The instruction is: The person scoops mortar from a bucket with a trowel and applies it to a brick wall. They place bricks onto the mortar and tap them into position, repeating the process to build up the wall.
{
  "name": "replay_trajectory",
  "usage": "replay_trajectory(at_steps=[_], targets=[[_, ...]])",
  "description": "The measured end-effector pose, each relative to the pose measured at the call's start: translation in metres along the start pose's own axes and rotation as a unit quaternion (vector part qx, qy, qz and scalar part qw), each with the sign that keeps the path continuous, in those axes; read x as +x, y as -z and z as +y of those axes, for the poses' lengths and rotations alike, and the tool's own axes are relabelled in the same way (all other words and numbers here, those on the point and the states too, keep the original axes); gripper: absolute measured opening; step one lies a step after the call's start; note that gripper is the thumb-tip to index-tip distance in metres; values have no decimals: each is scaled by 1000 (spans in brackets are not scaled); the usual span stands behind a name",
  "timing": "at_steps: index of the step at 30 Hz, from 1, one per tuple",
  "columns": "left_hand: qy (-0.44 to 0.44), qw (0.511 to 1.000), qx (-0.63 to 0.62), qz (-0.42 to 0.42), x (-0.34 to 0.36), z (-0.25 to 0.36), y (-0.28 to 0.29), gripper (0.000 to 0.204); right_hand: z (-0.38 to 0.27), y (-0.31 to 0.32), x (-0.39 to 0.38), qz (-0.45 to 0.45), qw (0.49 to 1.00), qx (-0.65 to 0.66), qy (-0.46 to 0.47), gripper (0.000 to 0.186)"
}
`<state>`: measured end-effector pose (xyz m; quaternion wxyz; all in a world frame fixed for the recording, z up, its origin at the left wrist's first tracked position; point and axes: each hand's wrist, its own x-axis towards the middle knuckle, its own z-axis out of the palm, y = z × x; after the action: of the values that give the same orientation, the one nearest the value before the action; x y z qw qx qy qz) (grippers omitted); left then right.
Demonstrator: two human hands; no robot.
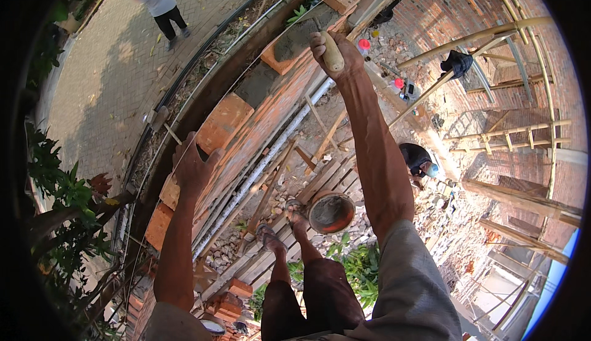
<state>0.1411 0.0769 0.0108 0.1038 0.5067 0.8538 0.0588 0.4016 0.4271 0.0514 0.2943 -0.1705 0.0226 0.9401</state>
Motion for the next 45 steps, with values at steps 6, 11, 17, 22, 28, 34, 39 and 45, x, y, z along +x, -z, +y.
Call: replay_trajectory(at_steps=[6,11,17,22,28,34,39,45], targets=[[-5,1000,-2,3,2,0,1,86,109,21,-79,-13,993,-69,-94,40],[-5,1000,10,5,1,-1,-1,87,94,30,-95,121,886,-401,198,32],[-10,1000,3,0,1,-2,-1,87,51,76,-15,199,641,-670,316,17],[-16,999,29,7,3,-1,-1,87,133,127,-33,187,612,-722,264,31],[-30,999,-1,16,1,-4,-1,91,214,191,-131,174,493,-844,118,33],[-5,999,-40,16,-5,-2,-6,96,246,271,-264,256,504,-824,47,18],[10,997,-59,52,-6,0,-3,91,231,263,-348,223,417,-877,-87,39],[29,985,39,163,-13,5,-3,77,195,241,-357,133,304,-912,-242,42]])
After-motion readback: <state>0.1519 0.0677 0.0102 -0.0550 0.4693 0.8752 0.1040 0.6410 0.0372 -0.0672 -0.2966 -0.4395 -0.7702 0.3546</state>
